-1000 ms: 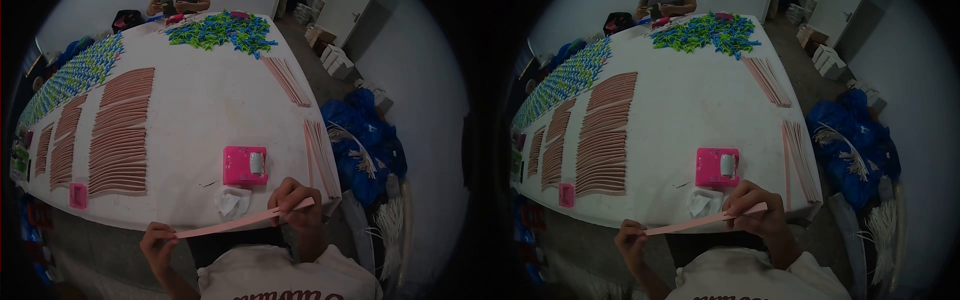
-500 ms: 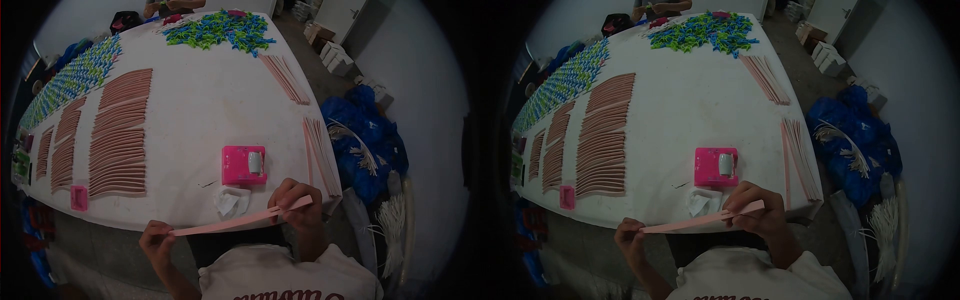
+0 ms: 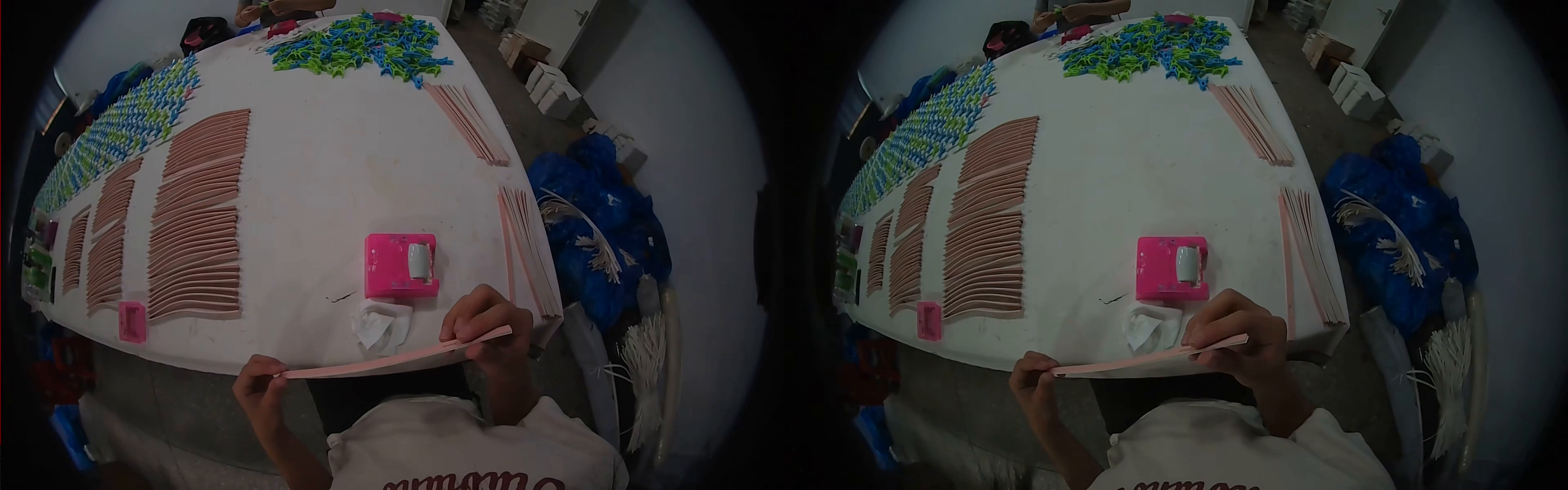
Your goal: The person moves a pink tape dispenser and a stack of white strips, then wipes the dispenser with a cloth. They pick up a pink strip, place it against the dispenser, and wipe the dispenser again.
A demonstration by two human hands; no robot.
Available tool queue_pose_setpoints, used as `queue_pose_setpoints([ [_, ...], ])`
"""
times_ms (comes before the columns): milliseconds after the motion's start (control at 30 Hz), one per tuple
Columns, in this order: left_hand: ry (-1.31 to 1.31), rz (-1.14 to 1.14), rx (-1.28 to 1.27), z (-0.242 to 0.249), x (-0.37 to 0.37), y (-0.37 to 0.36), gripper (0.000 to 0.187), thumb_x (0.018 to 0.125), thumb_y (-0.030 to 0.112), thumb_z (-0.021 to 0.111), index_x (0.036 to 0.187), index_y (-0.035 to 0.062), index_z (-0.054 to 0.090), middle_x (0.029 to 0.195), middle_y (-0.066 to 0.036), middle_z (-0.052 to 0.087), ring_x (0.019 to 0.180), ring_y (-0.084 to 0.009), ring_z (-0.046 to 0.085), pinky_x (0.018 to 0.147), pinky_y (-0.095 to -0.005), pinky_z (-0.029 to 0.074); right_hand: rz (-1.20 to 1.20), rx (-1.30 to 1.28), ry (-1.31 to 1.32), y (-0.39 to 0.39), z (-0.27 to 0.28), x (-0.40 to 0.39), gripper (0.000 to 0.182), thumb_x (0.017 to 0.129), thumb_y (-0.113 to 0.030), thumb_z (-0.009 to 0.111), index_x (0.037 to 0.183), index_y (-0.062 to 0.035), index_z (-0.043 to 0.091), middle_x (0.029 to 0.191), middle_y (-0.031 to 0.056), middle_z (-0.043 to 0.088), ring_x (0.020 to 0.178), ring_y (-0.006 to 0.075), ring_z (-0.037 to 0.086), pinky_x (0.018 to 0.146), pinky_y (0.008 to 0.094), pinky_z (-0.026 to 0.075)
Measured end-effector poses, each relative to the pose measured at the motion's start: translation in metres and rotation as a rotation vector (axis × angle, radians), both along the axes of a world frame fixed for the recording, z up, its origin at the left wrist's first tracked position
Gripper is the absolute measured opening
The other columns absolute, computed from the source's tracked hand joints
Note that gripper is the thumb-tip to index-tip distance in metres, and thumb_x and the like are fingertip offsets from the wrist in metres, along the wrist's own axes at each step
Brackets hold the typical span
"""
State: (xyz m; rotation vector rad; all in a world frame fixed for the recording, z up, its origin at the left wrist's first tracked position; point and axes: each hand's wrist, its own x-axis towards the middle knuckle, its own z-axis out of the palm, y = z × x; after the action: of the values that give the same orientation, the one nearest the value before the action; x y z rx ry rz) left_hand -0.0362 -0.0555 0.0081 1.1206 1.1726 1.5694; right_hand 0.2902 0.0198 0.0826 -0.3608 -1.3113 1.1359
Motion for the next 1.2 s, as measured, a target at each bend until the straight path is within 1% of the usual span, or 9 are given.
queue_pose_setpoints([
  [67,-0.007,0.005,-0.002,0.001,0.001,0.001,0.017,0.079,0.004,0.073,0.092,-0.0005,0.064,0.088,-0.009,0.062,0.081,-0.0158,0.059,0.072,-0.0266,0.047,-0.009,-0.028,0.037,-0.001,-0.002,0.0,0.022,0.087,-0.015,0.075,0.096,0.0035,0.067,0.094,0.0166,0.063,0.075,0.0218,0.069,0.065,0.0322,0.058],
  [133,0.091,0.022,0.018,0.001,0.002,0.002,0.028,0.087,0.026,0.076,0.092,0.003,0.061,0.085,-0.006,0.059,0.075,-0.0134,0.057,0.066,-0.0263,0.048,0.001,-0.051,0.051,-0.004,-0.004,0.002,0.023,0.089,-0.016,0.074,0.097,0.0039,0.067,0.094,0.0176,0.064,0.074,0.0223,0.069,0.064,0.0322,0.058],
  [567,0.079,0.039,0.034,0.0,0.004,0.004,0.032,0.09,0.033,0.073,0.092,0.002,0.064,0.082,-0.007,0.058,0.067,-0.0137,0.057,0.061,-0.0265,0.046,0.053,-0.157,0.171,-0.005,-0.008,0.005,0.031,0.096,-0.026,0.065,0.1,0.0048,0.064,0.093,0.0229,0.065,0.073,0.0279,0.07,0.055,0.0352,0.059],
  [867,-0.247,0.13,0.156,-0.009,0.019,0.009,0.038,0.087,0.037,0.074,0.099,0.0019,0.065,0.089,-0.004,0.054,0.072,-0.0116,0.057,0.064,-0.0246,0.051,-0.125,-0.169,0.093,-0.003,-0.009,0.008,0.033,0.098,-0.029,0.061,0.101,0.0039,0.065,0.087,0.0181,0.062,0.071,0.0255,0.067,0.056,0.0329,0.056],
  [967,-0.339,0.207,0.191,-0.007,0.029,0.013,0.04,0.081,0.035,0.082,0.097,0.001,0.068,0.09,-0.006,0.056,0.068,-0.0153,0.06,0.066,-0.0278,0.055,-0.188,-0.24,0.174,-0.002,-0.01,0.008,0.033,0.099,-0.029,0.061,0.099,0.0036,0.065,0.087,0.0169,0.061,0.071,0.0231,0.064,0.057,0.0307,0.054],
  [1033,-0.409,0.129,0.23,0.003,0.038,0.018,0.022,0.084,0.014,0.078,0.098,-0.0004,0.069,0.09,-0.008,0.057,0.073,-0.0183,0.064,0.071,-0.0311,0.058,-0.201,-0.264,0.192,-0.001,-0.012,0.012,0.032,0.099,-0.029,0.06,0.1,0.0029,0.064,0.087,0.0161,0.061,0.071,0.0219,0.063,0.057,0.0298,0.053],
  [1067,-0.404,0.147,0.233,0.004,0.039,0.018,0.022,0.084,0.014,0.078,0.098,-0.0004,0.069,0.09,-0.008,0.057,0.073,-0.0183,0.064,0.071,-0.0311,0.058,-0.229,-0.287,0.206,-0.001,-0.013,0.013,0.031,0.099,-0.028,0.06,0.101,0.0023,0.064,0.086,0.0152,0.061,0.07,0.0207,0.062,0.057,0.0288,0.052],
  [1133,-0.413,0.124,0.17,0.003,0.038,0.018,0.017,0.082,-0.008,0.063,0.097,-0.0024,0.07,0.09,-0.012,0.06,0.077,-0.0223,0.067,0.073,-0.0343,0.059,-0.26,-0.307,0.237,-0.001,-0.017,0.016,0.028,0.098,-0.026,0.061,0.104,0.0011,0.063,0.087,0.0141,0.061,0.07,0.0198,0.061,0.056,0.0287,0.052],
  [1200,-0.421,0.115,0.17,0.004,0.039,0.018,0.023,0.079,-0.013,0.057,0.095,-0.0032,0.069,0.09,-0.013,0.062,0.078,-0.0236,0.068,0.073,-0.0348,0.059,-0.293,-0.329,0.266,-0.001,-0.017,0.016,0.026,0.098,-0.024,0.062,0.107,-0.0002,0.061,0.087,0.0129,0.062,0.07,0.019,0.061,0.055,0.0286,0.051],
])
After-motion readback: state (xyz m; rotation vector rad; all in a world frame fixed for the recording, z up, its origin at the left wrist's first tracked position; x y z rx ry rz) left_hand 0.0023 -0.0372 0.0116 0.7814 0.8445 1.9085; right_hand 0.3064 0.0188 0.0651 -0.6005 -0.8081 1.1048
